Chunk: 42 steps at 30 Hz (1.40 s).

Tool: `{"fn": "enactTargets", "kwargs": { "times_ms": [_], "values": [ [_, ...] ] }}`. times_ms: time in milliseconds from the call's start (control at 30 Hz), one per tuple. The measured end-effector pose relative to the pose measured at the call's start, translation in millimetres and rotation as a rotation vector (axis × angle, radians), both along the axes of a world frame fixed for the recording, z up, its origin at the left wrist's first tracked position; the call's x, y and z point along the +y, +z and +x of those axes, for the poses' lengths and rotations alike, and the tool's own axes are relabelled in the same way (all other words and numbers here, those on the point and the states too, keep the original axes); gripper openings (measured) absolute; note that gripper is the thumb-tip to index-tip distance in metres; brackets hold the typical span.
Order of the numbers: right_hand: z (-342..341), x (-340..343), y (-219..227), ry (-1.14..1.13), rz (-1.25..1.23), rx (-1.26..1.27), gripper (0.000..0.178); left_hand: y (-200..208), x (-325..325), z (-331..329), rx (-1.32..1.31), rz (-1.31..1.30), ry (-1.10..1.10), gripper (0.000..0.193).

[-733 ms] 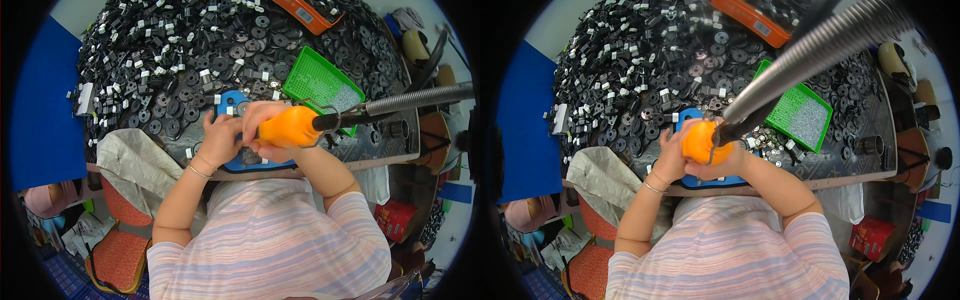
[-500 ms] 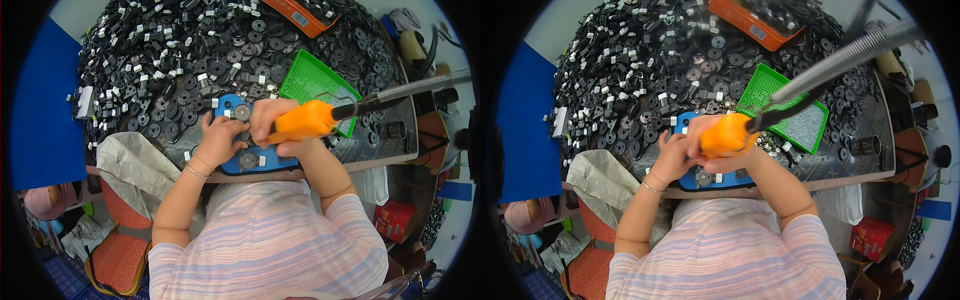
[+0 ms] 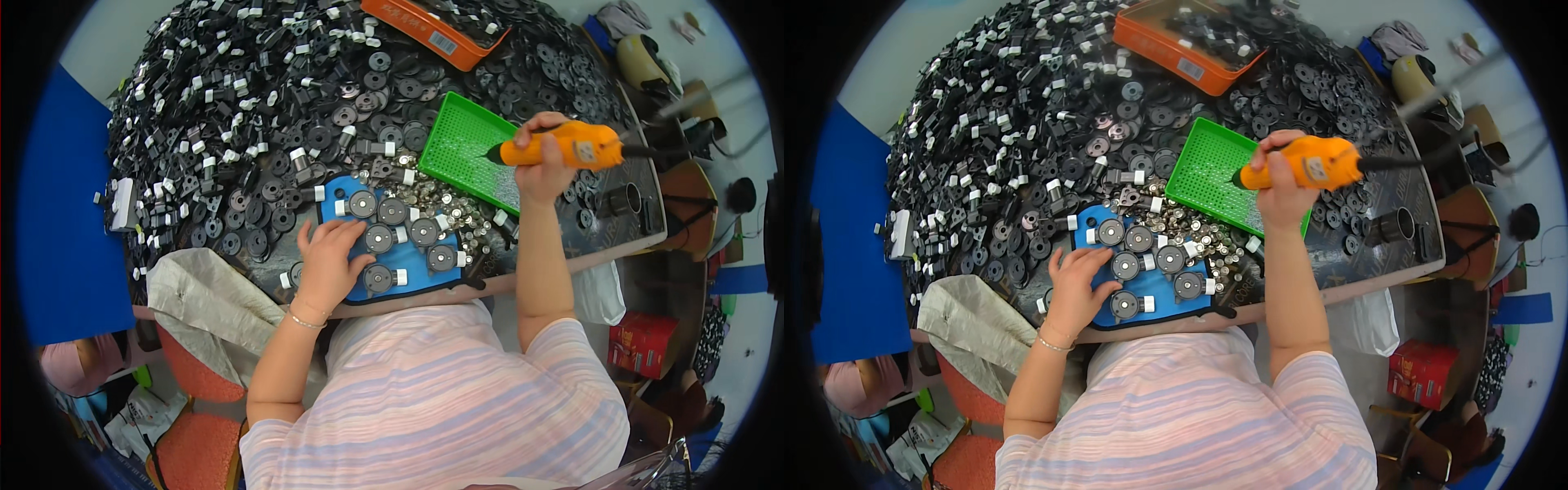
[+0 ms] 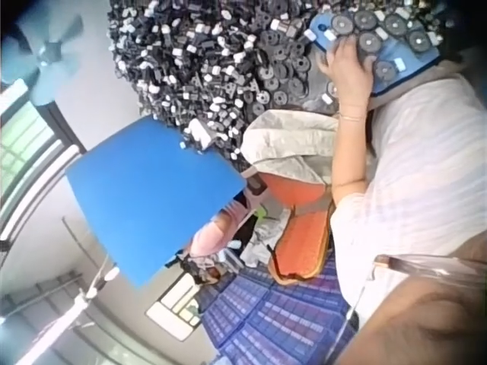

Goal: Assembling small mechanical components into a blue fixture and securing them with an electric screwdriver.

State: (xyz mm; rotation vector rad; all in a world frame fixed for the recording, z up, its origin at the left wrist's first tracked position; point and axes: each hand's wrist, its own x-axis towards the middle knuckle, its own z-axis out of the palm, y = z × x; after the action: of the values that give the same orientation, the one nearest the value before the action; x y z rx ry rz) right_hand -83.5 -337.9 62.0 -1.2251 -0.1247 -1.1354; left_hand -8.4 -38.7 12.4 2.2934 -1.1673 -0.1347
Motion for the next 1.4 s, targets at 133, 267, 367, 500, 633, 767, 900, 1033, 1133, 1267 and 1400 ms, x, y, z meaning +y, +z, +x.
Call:
{"fn": "enactTargets", "kwargs": {
  "times_ms": [133,267,367,500,633,767,900,1033,1133,1267,1400],
  "values": [
    [6,3,-12,-0.014,0.029,0.038,0.015,3,13,-6,-0.017,-0.023,0.029,0.039],
    [11,3,-10,-0.025,0.014,0.0,0.015,11,24,-13,0.029,-0.036,-0.006,0.041],
    [13,2,-10,-0.012,0.01,0.01,0.015,12,28,-15,0.041,-0.01,-0.037,0.047],
    [16,3,-11,0.012,0.0,0.013,0.014,15,30,-18,0.047,0.009,-0.065,0.051],
    [16,1,-13,0.03,0.034,0.007,0.012,14,28,-19,0.052,0.031,-0.108,0.053],
    [16,-1,-13,0.05,0.026,0.007,0.011,13,23,-21,0.069,0.025,-0.116,0.05],
    [8,2,-1,0.082,0.055,0.005,0.016,10,21,-22,0.092,0.044,-0.115,0.048],
    [-11,31,21,0.333,-0.014,-0.012,0.033,5,15,-24,0.08,0.036,-0.094,0.045],
    [-19,77,25,0.611,0.015,0.063,0.036,-2,10,-28,0.052,-0.02,-0.056,0.046],
    [-30,111,28,0.747,-0.006,0.298,0.037,-4,8,-31,0.068,-0.041,-0.038,0.045],
    [-23,117,22,0.744,-0.111,0.334,0.035,-5,8,-32,0.074,-0.068,-0.035,0.045]
  ]
}}
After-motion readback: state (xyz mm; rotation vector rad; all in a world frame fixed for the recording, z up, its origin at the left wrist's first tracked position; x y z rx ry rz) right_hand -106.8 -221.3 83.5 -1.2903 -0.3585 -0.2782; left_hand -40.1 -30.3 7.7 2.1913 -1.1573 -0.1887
